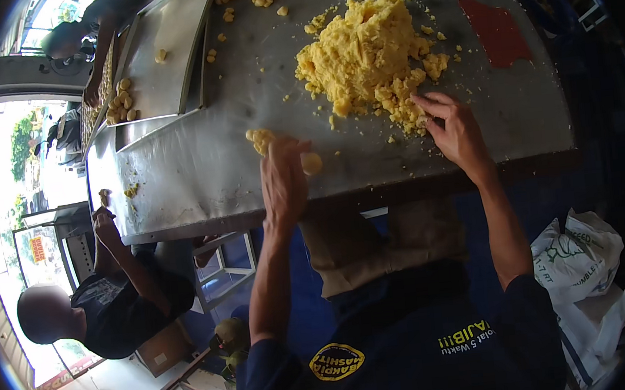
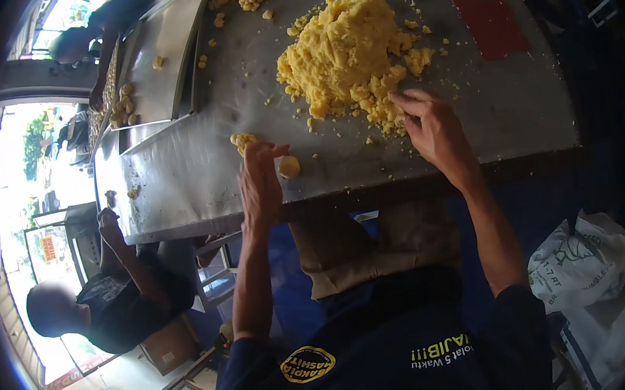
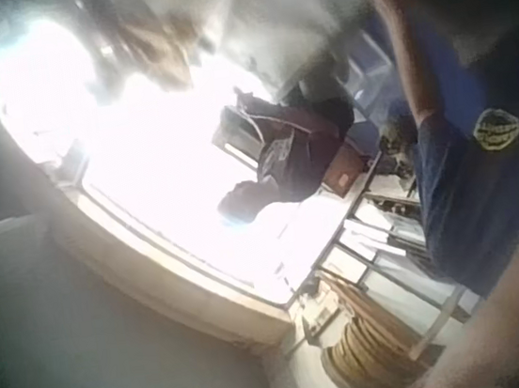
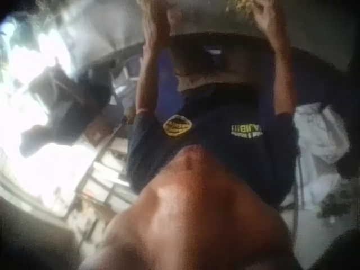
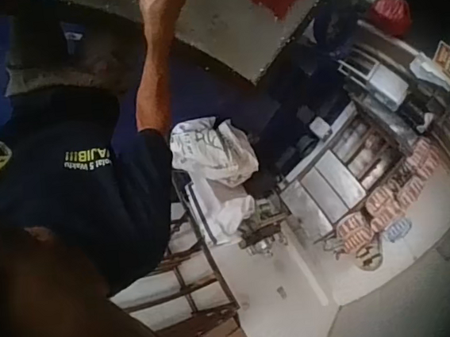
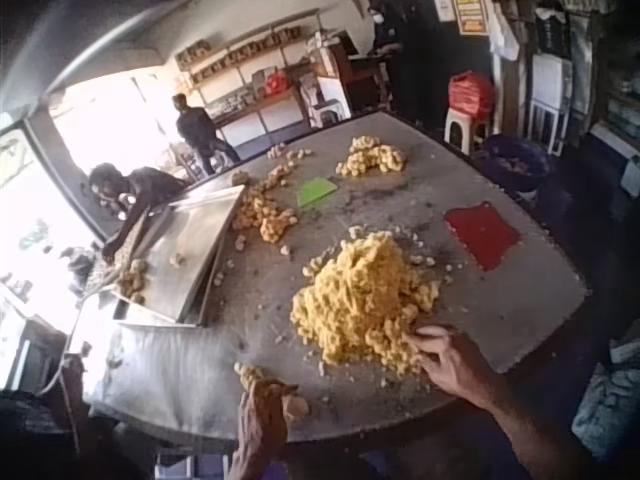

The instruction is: The person divides portions of yellow dough by hand, rolls them into balls, and places them onto a metal tray.

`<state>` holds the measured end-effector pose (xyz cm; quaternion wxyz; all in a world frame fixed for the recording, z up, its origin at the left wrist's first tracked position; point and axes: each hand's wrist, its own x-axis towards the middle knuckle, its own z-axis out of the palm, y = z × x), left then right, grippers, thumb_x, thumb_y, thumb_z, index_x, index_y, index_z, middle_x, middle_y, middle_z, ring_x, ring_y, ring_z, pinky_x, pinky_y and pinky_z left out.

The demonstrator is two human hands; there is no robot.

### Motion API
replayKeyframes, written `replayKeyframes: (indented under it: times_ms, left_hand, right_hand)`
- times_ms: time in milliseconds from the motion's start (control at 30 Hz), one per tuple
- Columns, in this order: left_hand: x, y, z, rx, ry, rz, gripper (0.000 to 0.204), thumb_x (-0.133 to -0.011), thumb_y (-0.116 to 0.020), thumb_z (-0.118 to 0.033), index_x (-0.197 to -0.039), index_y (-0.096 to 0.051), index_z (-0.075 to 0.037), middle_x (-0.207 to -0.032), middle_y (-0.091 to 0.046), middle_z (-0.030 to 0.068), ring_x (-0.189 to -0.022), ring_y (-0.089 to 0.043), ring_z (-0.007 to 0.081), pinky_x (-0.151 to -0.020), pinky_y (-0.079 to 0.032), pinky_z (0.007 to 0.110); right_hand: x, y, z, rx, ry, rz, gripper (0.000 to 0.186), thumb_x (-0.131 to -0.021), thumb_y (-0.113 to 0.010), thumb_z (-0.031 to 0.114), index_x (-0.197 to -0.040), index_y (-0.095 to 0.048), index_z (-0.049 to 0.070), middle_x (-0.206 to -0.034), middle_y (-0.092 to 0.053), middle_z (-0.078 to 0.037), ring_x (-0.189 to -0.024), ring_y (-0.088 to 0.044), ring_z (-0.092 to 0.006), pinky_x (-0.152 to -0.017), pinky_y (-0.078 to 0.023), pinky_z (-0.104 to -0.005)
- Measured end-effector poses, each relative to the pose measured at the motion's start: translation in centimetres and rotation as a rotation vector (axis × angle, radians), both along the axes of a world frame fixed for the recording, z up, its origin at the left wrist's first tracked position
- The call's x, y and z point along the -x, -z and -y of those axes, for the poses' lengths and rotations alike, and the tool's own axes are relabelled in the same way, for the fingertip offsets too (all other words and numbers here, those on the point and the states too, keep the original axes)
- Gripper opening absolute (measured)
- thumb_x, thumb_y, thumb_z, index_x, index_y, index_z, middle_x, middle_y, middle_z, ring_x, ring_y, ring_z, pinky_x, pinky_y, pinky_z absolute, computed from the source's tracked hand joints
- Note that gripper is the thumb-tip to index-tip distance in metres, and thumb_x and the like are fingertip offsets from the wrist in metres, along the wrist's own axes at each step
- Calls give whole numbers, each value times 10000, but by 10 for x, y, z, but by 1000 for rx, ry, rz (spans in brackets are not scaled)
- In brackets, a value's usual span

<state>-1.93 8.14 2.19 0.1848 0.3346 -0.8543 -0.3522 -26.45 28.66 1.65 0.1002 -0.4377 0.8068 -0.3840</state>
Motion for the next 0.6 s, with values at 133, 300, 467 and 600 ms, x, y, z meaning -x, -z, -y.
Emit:
replayKeyframes:
  times_ms: [133, 300, 467, 600]
  left_hand:
    - [47, 5, 28, 348, -61, 150, 221, -1018, -487, -228, -928, -579, -50, -1037, -630, 129, -969, -582, 321, -875, -395, 468]
    - [54, 19, 27, 440, -72, -6, 216, -1013, -511, -247, -991, -617, -60, -1003, -595, 121, -990, -548, 318, -895, -360, 463]
    - [-6, 4, -8, 349, 148, 98, 268, -987, -565, -139, -1239, -630, -78, -1120, -620, 105, -1026, -571, 275, -959, -396, 413]
    - [-42, -20, 13, -305, 215, 286, 359, -935, -588, -6, -1284, -613, -88, -1255, -617, 92, -1069, -593, 233, -897, -478, 331]
  right_hand:
    - [-8, -3, 5, -32, 46, -9, 362, -846, -658, -41, -1200, -691, 27, -1213, -666, -175, -1031, -663, -353, -885, -545, -392]
    - [-23, 2, 4, -17, 65, -136, 432, -845, -656, -45, -1271, -641, 26, -1282, -627, -175, -1120, -615, -374, -940, -519, -412]
    - [-34, 6, -8, -68, 27, -177, 594, -833, -690, -25, -1399, -549, 87, -1394, -537, -152, -1246, -492, -377, -1046, -435, -452]
    - [-21, 23, -7, -4, 47, -191, 567, -823, -707, -16, -1361, -615, 138, -1323, -572, -136, -1171, -516, -336, -1008, -446, -435]
